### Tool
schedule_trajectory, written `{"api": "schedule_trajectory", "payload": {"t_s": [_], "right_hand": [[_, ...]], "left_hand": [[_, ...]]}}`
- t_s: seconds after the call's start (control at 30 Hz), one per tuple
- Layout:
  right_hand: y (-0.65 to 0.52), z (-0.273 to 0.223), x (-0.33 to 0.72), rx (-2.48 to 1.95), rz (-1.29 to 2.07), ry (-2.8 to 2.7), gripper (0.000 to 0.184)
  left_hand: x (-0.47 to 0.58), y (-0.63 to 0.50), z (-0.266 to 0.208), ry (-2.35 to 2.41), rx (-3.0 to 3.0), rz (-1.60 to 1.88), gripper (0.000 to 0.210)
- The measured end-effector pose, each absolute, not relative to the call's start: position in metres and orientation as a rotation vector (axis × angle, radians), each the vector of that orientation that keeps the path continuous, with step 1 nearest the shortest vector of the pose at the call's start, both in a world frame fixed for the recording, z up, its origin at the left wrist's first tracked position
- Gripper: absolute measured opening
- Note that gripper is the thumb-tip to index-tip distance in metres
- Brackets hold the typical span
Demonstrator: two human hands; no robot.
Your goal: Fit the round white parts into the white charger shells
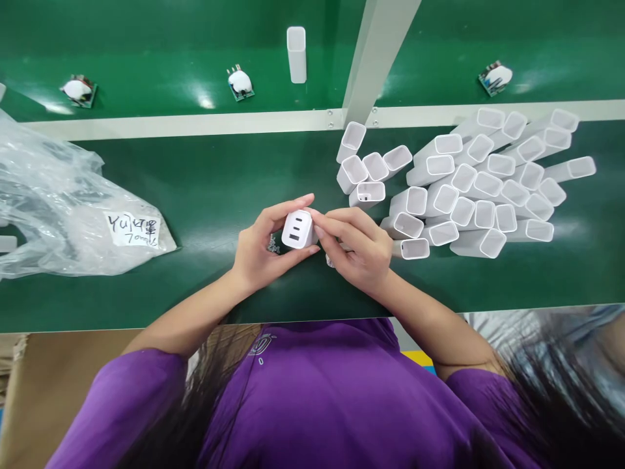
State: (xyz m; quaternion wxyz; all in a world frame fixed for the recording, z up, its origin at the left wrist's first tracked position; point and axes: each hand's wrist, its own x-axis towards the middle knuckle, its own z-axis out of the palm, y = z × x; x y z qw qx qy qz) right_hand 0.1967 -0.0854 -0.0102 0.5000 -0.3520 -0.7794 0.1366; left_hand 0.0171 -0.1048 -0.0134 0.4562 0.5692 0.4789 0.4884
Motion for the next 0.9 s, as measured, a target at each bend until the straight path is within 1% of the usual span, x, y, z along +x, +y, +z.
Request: {"api": "schedule_trajectory", "payload": {"t_s": [0.1,0.17,0.23,0.37,0.53,0.67,0.77,0.9], "right_hand": [[-0.087,-0.015,0.196,-0.859,0.284,-1.948,0.025],[-0.087,-0.016,0.197,-0.885,0.353,-1.953,0.026],[-0.084,-0.015,0.198,-0.918,0.572,-1.903,0.025],[-0.079,-0.012,0.198,-0.92,1.07,-1.713,0.021],[-0.082,-0.009,0.193,-0.952,1.384,-1.512,0.018],[-0.085,-0.007,0.188,-0.911,1.501,-1.417,0.02],[-0.086,-0.007,0.187,-0.906,1.536,-1.406,0.026],[-0.087,-0.006,0.186,-0.9,1.548,-1.381,0.029]], "left_hand": [[0.017,-0.105,-0.013,1.227,1.479,1.212,0.064],[0.016,-0.104,-0.013,1.244,1.536,1.19,0.063],[0.014,-0.103,-0.014,1.233,1.541,1.165,0.064],[0.012,-0.099,-0.02,1.113,1.382,1.136,0.051],[0.012,-0.099,-0.025,1.101,1.337,1.159,0.039],[0.013,-0.098,-0.022,1.152,1.519,1.182,0.032],[0.013,-0.097,-0.019,1.148,1.611,1.174,0.032],[0.013,-0.097,-0.019,1.108,1.641,1.201,0.027]]}}
